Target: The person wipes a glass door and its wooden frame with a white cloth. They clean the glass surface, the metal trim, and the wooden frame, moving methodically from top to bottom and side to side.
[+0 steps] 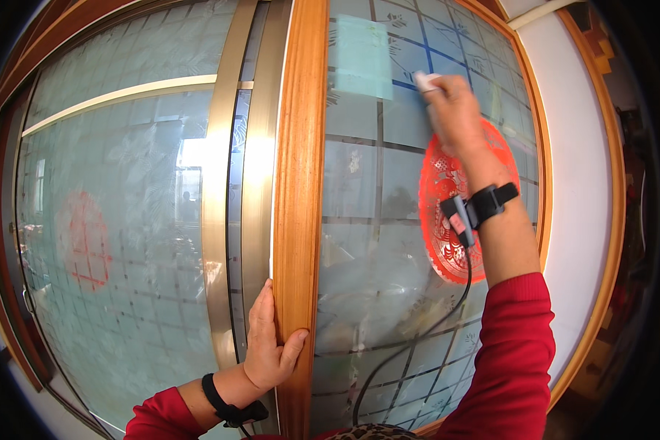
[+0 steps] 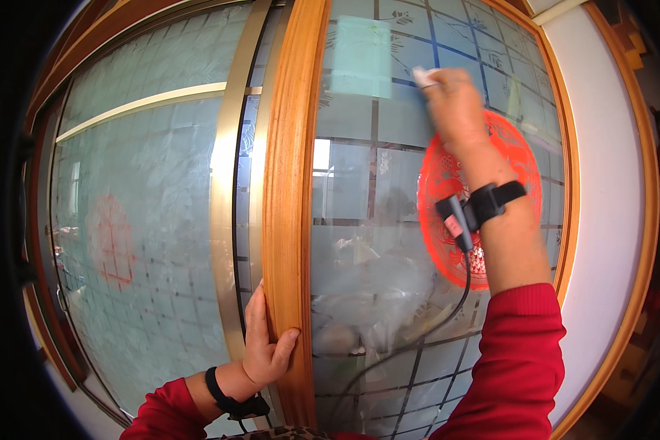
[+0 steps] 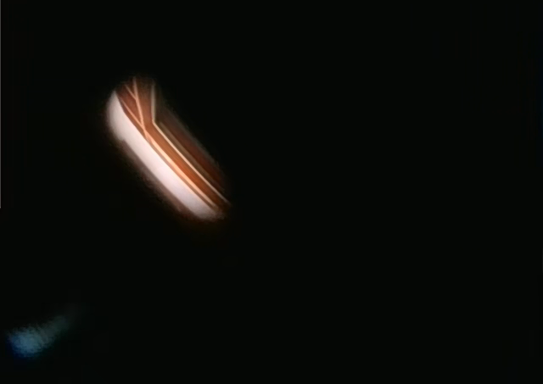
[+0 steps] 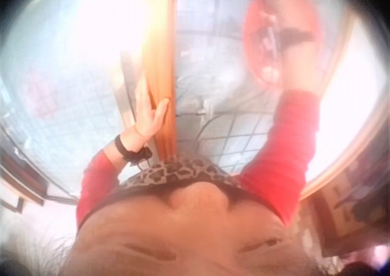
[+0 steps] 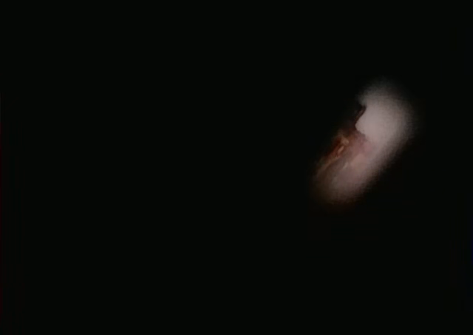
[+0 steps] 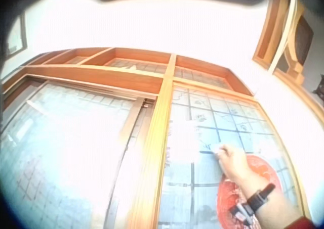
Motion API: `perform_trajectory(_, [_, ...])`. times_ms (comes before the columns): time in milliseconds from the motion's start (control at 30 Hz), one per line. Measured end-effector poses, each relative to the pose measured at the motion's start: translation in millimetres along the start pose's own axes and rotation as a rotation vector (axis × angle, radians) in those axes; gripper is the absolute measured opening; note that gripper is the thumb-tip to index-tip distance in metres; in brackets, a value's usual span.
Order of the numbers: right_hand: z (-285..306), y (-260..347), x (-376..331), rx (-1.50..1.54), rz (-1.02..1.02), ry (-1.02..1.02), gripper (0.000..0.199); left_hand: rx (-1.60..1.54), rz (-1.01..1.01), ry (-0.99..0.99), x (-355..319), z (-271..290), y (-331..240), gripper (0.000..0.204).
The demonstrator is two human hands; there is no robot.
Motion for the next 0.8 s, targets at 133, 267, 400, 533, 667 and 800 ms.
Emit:
perform_trajectory(133, [68,-60,50,-0.429,-0.329,-0.284,0.033,-0.03,-0.006,0.002,-1,0,3,0.085])
perform_trajectory(267, [38,-62,57,-0.345,-0.4,-0.181,0.035,-0.051,0.018,0.009,-3,0,3,0.086])
perform_trajectory(400, [-19,1,29,-0.298,0.089,0.046,0.02,-0.056,0.028,0.018,-3,-1,3,0.086])
perform_trajectory(533, [-23,17,9,-0.097,0.117,0.231,0.021,-0.069,0.01,0.002,-2,-1,2,0.077])
perform_trajectory(667, [32,-25,58,-0.297,0.015,-0.211,0.022,-0.052,0.015,0.012,-2,-1,3,0.074])
perform_trajectory(800, [32,-75,98,-0.602,-0.361,-0.143,0.025,-0.051,0.015,0.011,-2,1,2,0.074])
Point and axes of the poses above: each hand's wrist, its own x-axis towards the middle knuckle, its own z-axis out of the back of the hand, y = z × x, the point moved 5 cm from there along x, towards the middle knuckle, and after that the axes turned 13 degrees about x, right-handed, at the moved point
